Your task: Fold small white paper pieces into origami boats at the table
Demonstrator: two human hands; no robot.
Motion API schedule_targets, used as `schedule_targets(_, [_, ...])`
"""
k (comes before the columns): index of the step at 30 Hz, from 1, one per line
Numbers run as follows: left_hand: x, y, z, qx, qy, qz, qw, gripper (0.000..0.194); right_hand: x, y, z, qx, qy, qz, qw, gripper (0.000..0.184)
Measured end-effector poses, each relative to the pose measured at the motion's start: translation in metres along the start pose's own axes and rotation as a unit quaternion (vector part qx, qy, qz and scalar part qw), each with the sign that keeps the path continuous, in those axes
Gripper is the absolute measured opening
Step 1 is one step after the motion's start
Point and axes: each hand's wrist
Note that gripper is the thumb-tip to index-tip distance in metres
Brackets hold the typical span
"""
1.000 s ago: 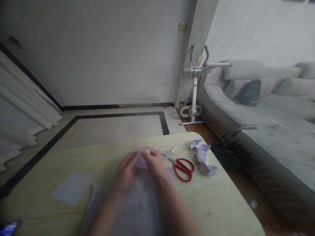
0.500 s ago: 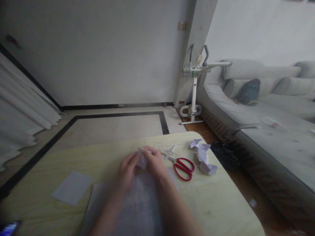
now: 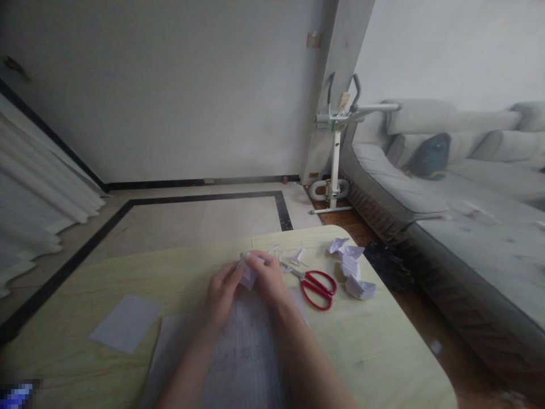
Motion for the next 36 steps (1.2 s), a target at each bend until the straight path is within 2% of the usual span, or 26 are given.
schedule_targets(4, [-0.0008, 0.0006, -0.0014, -0.003, -0.002, 0.01, 1.0, 0.036, -0.0003, -0.0008, -0.0007, -0.008, -0.013, -0.001, 1.0, 0.019])
schedule_targets(10, [0.0, 0.0015, -0.0035, -0.015, -0.053, 0.029, 0.998, 0.041, -0.0005, -0.0017, 0.0003, -0.014, -0.022, -0.038, 0.999, 0.022])
schedule_targets(15, [-0.0012, 0.0029, -0.0065, -0.016, -0.085, 0.039, 0.996, 0.04, -0.0004, -0.0017, -0.0012, -0.005, -0.016, -0.016, 1.0, 0.024])
schedule_targets(17, [-0.0012, 0.0026, -0.0064, -0.009, -0.07, 0.025, 0.997, 0.041, -0.0008, -0.0016, -0.0013, 0.0, -0.011, -0.003, 1.0, 0.024])
schedule_targets(19, [-0.0003, 0.0019, -0.0056, 0.004, -0.012, 0.009, 1.0, 0.041, -0.0012, -0.0017, -0.001, 0.006, -0.002, -0.003, 1.0, 0.024])
schedule_targets(23, [0.0019, 0.0005, -0.0038, 0.017, 0.07, 0.032, 0.997, 0.039, -0.0017, -0.002, -0.0004, 0.009, 0.005, -0.015, 1.0, 0.023])
schedule_targets(27, [0.002, 0.0003, -0.0032, 0.016, 0.075, 0.029, 0.997, 0.036, -0.0013, -0.0019, -0.0008, 0.003, -0.006, -0.003, 1.0, 0.021])
schedule_targets(36, [0.0004, -0.0001, -0.0036, 0.005, 0.026, 0.023, 0.999, 0.035, -0.0019, -0.0023, 0.0035, -0.002, -0.019, -0.038, 0.999, 0.024])
Point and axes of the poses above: each hand's wrist, its own y-axis towards the middle knuckle, its own x-axis out of the palm, z = x × y, and after that the axes turned 9 degrees about -y, right-handed
